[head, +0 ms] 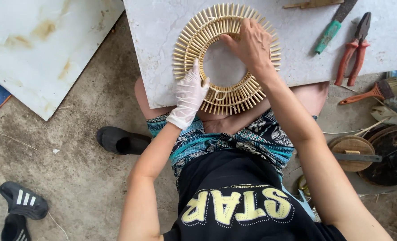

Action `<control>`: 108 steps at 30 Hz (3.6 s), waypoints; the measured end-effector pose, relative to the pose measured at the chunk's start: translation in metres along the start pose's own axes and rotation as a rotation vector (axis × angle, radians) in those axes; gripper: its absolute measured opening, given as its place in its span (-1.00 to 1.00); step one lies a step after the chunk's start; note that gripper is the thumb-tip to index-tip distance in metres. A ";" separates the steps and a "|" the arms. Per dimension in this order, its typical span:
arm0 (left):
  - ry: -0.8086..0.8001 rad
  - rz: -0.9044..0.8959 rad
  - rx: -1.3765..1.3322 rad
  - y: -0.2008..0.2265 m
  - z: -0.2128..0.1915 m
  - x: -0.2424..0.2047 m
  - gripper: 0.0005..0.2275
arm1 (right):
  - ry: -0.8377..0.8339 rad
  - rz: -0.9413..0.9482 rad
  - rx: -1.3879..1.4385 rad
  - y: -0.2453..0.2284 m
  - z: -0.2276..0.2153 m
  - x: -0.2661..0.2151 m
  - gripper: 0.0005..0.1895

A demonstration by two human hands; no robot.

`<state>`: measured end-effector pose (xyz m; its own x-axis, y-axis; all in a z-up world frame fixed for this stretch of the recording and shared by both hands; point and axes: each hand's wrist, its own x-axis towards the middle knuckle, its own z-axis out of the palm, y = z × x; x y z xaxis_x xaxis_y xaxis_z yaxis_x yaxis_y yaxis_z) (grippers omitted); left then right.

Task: The recorder is weaving bamboo or rattan strips into circular frames as part of a manufacturing process.

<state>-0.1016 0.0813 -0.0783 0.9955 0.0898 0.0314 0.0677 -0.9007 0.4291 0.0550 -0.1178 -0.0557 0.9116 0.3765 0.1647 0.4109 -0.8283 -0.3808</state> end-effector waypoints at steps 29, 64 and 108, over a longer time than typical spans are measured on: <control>-0.213 0.202 0.278 0.030 -0.053 0.041 -0.24 | -0.025 0.217 0.362 -0.007 -0.071 -0.101 -0.77; -0.093 0.443 0.234 0.039 -0.039 -0.015 -0.54 | 0.266 0.491 -0.100 0.220 -0.103 -0.169 -0.24; -0.061 0.313 -0.344 0.027 -0.059 0.035 -0.49 | -0.484 0.512 0.655 -0.016 -0.105 -0.236 -0.49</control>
<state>-0.0689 0.0853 -0.0120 0.9672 -0.1987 0.1583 -0.2526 -0.6862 0.6821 -0.1658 -0.2367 0.0071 0.8175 0.2857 -0.5000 -0.2550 -0.5990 -0.7591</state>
